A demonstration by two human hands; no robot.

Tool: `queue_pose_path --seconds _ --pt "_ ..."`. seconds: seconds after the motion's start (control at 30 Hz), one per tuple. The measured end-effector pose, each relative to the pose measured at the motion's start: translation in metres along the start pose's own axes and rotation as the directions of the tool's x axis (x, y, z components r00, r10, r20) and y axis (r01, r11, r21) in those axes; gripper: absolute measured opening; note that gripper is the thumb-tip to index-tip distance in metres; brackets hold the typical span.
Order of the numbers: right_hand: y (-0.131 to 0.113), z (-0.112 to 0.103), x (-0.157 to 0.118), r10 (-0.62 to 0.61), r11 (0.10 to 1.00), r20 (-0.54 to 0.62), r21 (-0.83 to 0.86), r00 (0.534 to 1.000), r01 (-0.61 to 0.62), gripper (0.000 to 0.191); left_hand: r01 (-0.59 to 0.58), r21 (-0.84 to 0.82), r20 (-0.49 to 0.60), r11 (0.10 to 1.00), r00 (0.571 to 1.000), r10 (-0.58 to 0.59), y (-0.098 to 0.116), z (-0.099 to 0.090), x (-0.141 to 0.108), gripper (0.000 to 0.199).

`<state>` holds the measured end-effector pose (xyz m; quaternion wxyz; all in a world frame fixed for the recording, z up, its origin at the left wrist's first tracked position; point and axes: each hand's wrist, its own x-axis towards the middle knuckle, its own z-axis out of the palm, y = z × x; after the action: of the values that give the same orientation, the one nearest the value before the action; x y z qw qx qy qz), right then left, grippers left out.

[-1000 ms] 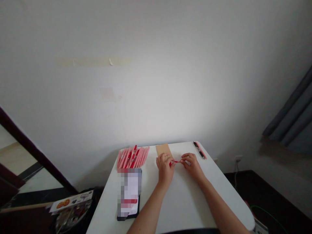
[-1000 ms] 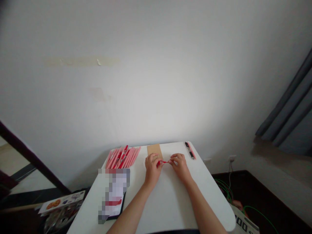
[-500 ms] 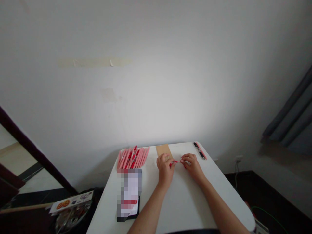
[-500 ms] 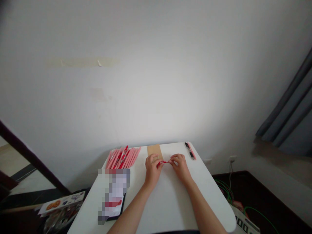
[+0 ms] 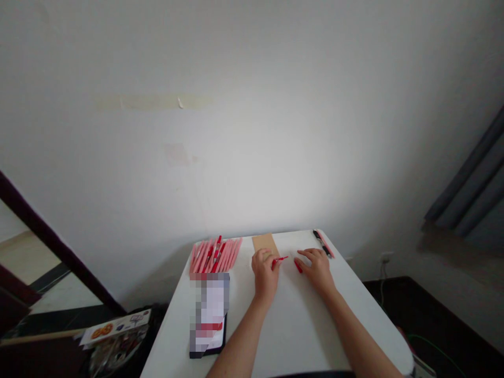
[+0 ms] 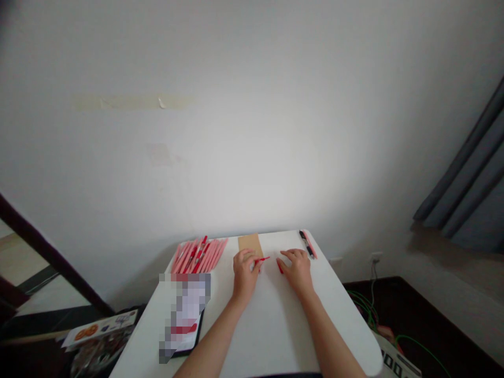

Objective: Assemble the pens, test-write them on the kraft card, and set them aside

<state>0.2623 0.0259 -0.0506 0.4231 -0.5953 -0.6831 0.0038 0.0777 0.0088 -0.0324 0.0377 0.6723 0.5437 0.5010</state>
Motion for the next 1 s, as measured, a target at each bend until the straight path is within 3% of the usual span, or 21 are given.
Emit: queue_pose_path --seconds 0.2,0.47,0.7,1.0 --pt "-0.008 -0.003 -0.004 0.036 0.992 0.038 -0.122 0.999 -0.031 0.024 0.027 0.039 -0.01 0.999 1.0 -0.027 0.0 -0.001 0.001 0.01" --pt "-0.004 -0.002 -0.004 0.05 0.992 0.032 -0.12 0.998 -0.046 0.017 0.072 0.048 -0.032 0.996 0.997 -0.071 0.0 -0.003 0.003 0.01" --pt "0.002 -0.001 -0.001 0.053 0.997 0.019 -0.065 0.998 -0.052 0.017 0.07 0.036 -0.04 0.997 0.997 -0.068 -0.003 -0.003 0.004 0.01" --pt "0.008 0.0 0.004 -0.025 0.996 -0.011 0.084 1.0 0.026 0.021 0.067 0.055 -0.034 0.996 0.997 -0.065 -0.006 -0.002 0.005 0.01"
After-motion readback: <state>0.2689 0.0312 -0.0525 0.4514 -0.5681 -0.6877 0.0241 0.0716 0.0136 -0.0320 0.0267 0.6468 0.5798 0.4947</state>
